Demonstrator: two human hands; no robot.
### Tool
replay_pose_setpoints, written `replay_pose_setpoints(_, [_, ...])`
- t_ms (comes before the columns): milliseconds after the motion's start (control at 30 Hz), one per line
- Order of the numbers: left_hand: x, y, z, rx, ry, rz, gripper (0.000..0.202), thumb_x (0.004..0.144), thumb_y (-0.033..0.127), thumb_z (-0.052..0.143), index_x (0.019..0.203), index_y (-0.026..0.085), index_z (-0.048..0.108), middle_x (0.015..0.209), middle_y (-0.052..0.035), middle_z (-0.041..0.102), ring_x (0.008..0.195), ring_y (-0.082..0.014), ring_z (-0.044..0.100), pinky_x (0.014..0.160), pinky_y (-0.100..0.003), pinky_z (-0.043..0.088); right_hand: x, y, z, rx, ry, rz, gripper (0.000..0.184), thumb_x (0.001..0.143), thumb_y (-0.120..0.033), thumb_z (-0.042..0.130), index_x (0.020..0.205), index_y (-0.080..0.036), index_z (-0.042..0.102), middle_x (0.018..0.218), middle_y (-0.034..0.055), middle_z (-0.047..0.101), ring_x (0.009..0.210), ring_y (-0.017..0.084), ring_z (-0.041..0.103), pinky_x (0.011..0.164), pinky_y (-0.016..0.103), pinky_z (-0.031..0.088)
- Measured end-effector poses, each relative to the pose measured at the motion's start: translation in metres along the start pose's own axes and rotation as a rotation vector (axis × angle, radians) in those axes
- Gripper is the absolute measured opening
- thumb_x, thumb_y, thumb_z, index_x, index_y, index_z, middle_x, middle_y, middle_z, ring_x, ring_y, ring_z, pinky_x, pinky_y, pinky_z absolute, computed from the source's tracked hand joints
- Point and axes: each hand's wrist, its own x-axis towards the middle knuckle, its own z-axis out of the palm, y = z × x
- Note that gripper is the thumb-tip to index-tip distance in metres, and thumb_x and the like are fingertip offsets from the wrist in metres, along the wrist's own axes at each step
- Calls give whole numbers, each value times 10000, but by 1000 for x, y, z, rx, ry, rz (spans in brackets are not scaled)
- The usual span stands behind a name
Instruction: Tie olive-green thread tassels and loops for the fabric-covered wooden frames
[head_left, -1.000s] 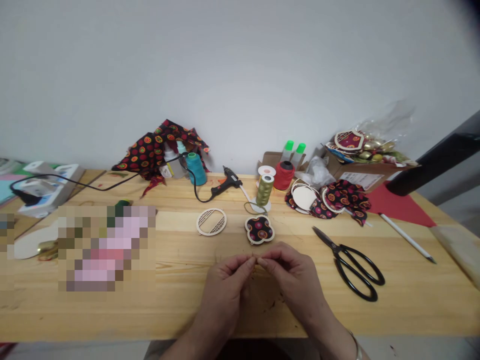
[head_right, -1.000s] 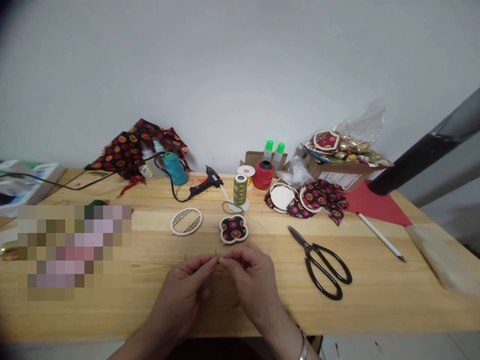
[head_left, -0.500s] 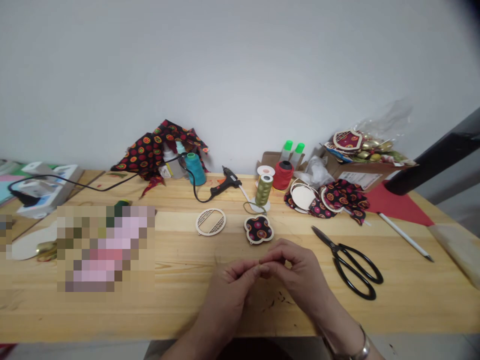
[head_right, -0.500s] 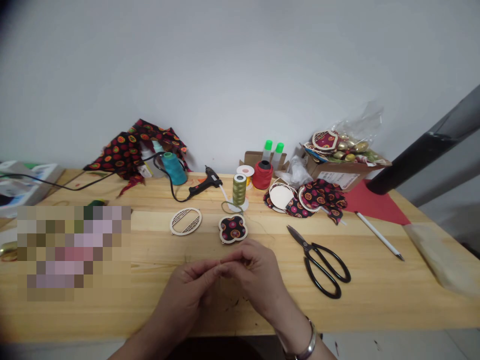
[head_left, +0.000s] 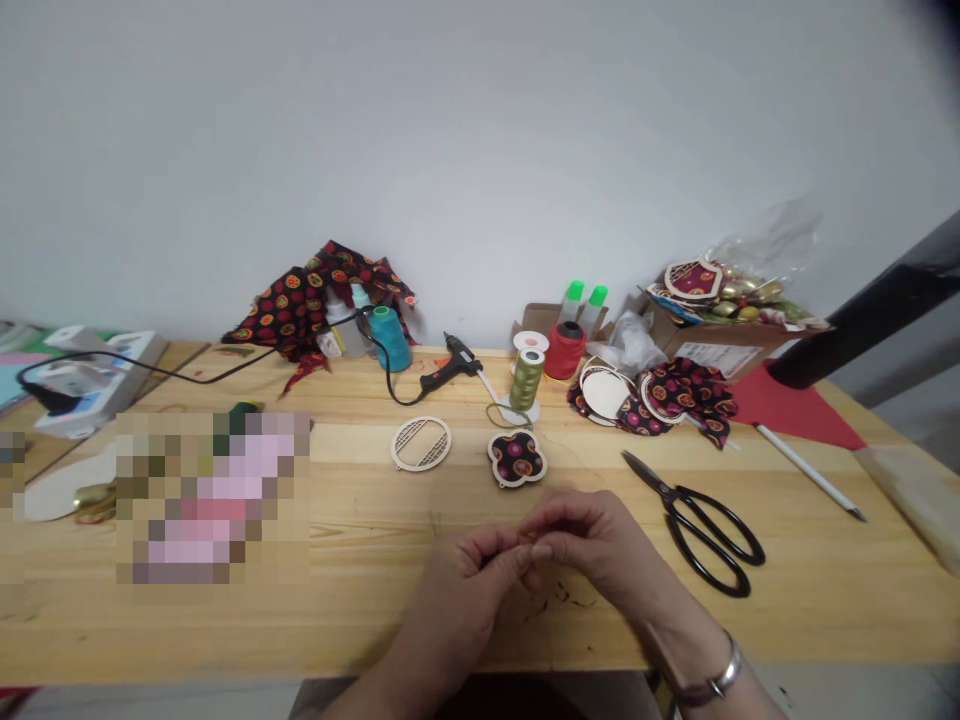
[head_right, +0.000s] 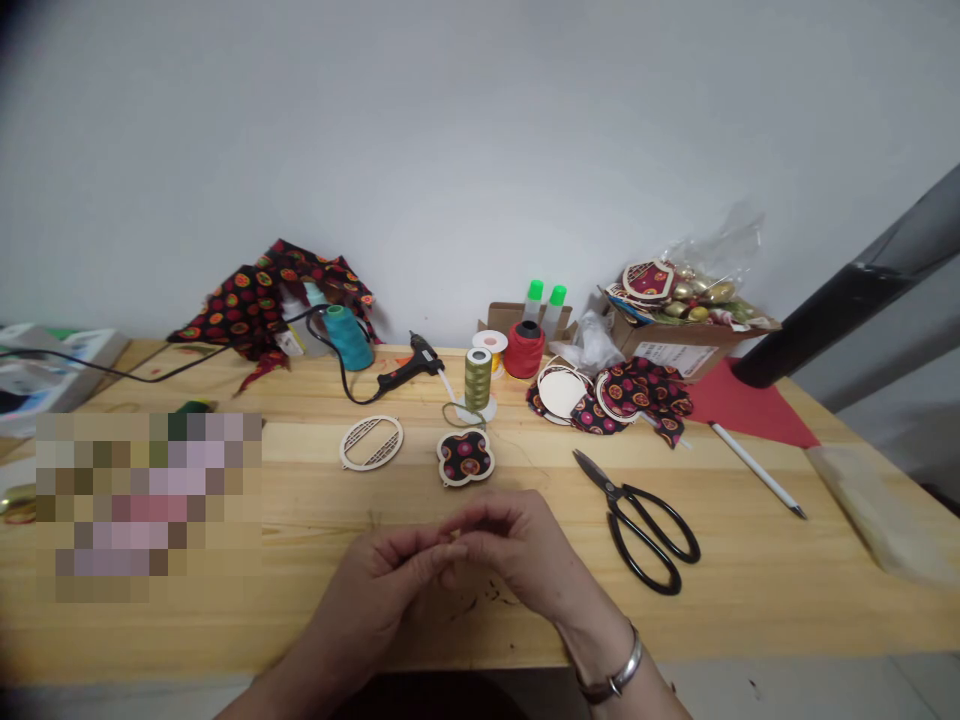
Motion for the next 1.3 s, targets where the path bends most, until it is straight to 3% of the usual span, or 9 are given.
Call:
replay_pose_setpoints(100, [-2,3,0,4,-31,-15,259,758,383,653,617,172,704,537,40,550,502,-92,371,488,-212,262,-1,0,-1,12,-36,-30,31,636,-198,758,667,-196,750,656,3,677,622,130,590,613,234,448])
replay_pose_setpoints(233, [-3,3,0,-7,-28,-61,272,756,403,654,645,162,714,509,45,492,450,-78,317,438,-215,204,-1,2,-1,13,9,-57,55,624,-205,766,607,-179,720,624,-7,650,600,122,564,588,226,426])
replay_pose_setpoints(400, [-2,-2,0,-222,-78,-92,250,778,370,642,666,150,683,511,53,434,435,-60,283,428,-201,199,-3,2,1,-60,39,-65,101,701,-201,693,619,-164,645,575,-26,609,573,114,530,573,222,401])
replay_pose_setpoints(567, [0,-3,1,-429,-144,-51,231,816,336,607,747,140,709,631,2,554,477,-66,386,463,-196,328,-5,-1,2,-157,114,-59,133,720,-217,650,615,-160,592,562,-45,540,564,103,467,560,217,366])
replay_pose_setpoints(667, [0,-1,2,-396,-136,-42,212,810,310,614,834,138,737,678,-18,594,528,-85,461,499,-207,392,-5,-2,1,-150,133,-37,126,716,-228,641,626,-160,584,574,-48,517,567,102,447,562,219,358])
replay_pose_setpoints(833, [0,1,3,-366,-118,-76,169,761,274,661,708,127,728,597,0,580,499,-83,467,488,-202,399,-3,0,0,-149,140,-49,124,717,-231,625,628,-162,574,579,-47,497,567,102,427,556,220,342])
replay_pose_setpoints(1133, [-2,-2,4,-247,-93,-52,157,757,265,647,670,157,720,557,5,591,492,-106,483,501,-223,404,-4,-2,2,-143,148,-66,119,716,-224,631,633,-159,576,581,-47,499,569,99,428,547,217,344])
replay_pose_setpoints(1233, [-3,-1,2,-126,-95,28,212,787,264,620,620,175,716,584,-2,596,567,-128,517,584,-240,418,-5,-3,6,-139,154,-74,107,706,-216,638,630,-159,590,583,-48,506,571,98,433,548,213,349])
replay_pose_setpoints(1300, [-3,0,0,-65,-83,124,187,786,254,626,651,198,743,771,-31,636,755,-166,570,728,-263,431,-6,-5,9,-123,155,-79,98,710,-201,638,630,-161,598,592,-46,525,583,98,453,562,212,364])
